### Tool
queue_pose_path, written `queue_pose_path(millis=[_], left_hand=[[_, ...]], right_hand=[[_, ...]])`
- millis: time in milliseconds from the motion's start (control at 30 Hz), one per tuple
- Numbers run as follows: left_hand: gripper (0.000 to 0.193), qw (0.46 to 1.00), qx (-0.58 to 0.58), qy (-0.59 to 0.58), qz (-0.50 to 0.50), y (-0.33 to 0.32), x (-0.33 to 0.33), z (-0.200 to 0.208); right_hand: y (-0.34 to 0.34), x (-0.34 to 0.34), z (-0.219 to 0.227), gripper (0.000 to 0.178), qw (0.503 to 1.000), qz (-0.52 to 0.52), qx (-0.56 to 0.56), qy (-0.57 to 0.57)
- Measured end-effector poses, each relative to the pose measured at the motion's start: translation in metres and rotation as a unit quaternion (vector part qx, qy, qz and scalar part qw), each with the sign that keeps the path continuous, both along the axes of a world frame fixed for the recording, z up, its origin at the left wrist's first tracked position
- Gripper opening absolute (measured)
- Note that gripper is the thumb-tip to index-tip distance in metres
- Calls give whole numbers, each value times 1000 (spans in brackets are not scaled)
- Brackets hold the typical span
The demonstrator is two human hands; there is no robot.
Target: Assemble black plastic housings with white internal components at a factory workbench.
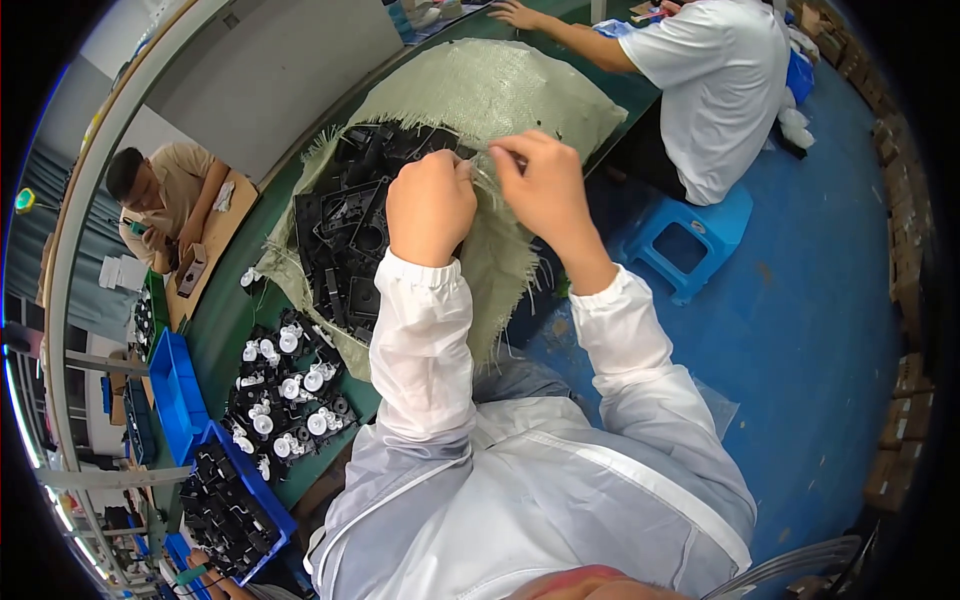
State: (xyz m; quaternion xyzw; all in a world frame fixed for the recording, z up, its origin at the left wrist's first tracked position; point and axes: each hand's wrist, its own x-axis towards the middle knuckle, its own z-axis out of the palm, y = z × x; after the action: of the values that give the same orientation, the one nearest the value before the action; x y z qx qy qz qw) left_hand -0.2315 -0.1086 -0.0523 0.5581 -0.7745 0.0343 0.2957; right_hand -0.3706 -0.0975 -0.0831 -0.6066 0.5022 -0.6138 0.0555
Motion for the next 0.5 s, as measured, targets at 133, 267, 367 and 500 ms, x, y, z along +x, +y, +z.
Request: queue_pose_path(millis=[133,267,367,500], left_hand=[[18,1000,2,0,18,6,1,5],[9,978,-205,42,25,30,-4,-7],[5,967,-232,-105,-18,77,-36,-65],[8,907,14,-108,-407,161,-137,-210]], right_hand=[[-8,14,-3,12,998,14,-6,58],[42,-14,-8,11,993,78,83,-12],[101,-68,-13,12,990,-105,93,2],[170,-127,-29,15,928,-348,132,-14]])
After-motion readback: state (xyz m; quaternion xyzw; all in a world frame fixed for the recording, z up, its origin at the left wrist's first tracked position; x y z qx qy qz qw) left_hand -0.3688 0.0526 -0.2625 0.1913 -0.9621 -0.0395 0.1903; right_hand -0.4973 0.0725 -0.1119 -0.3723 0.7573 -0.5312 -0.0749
